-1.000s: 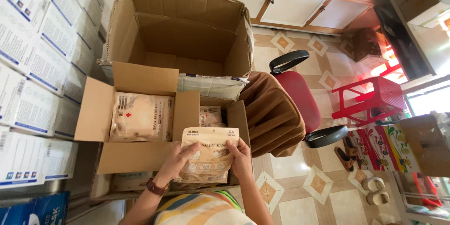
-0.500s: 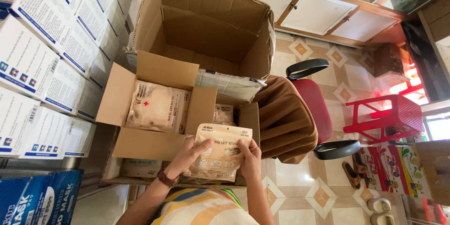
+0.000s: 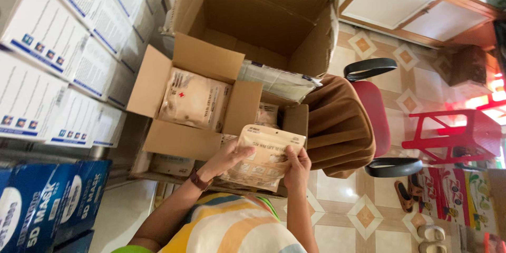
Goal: The person opens a shipping carton on the floor of a pharmacy, lifts out a small inner box, and removes packaged mask pouches one at a time, arranging them inside the inner box. They then carry mask boxes to a shelf and stack them with other mask boxes.
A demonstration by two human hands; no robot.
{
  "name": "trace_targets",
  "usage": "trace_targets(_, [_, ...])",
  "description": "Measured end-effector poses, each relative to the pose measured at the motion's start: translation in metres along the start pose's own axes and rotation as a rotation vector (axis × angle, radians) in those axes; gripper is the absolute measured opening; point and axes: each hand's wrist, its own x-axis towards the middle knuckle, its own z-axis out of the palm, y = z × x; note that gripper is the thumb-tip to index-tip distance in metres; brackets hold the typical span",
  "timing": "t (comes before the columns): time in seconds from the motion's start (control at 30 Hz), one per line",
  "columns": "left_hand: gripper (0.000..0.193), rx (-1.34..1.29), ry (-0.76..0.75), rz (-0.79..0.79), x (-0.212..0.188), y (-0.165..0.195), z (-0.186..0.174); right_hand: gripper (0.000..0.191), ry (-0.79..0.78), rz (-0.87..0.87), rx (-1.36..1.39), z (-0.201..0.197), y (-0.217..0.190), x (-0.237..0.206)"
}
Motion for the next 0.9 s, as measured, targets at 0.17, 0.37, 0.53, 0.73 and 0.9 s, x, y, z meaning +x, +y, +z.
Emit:
trace_targets(0.17, [0.058,0.145,-0.086,0.131,-0.004,0.002,-0.005,0.015,0.053,-0.021,0.020,0.009,-0.006,0.000])
trace_targets(0.37, [0.044,0.116,0.041,0.028,-0.002,-0.005,-0.014,0.013,0.066,0.043,0.083,0.019,-0.011,0.001])
trace_targets(0.53, [0.041,-0.020,0.117,0.025,0.001,-0.020,-0.031,0.011,-0.057,0.066,0.045,0.010,-0.005,0.003])
trace_targets(0.73, [0.029,-0.494,0.374,0.288,0.003,-0.028,-0.054,0.020,-0.096,0.036,0.002,0.017,-0.006,0.007])
trace_targets(0.9, [0.048,-0.851,0.626,0.370,0.005,-0.014,-0.068,0.016,-0.118,0.035,-0.026,0.017,-0.012,0.008])
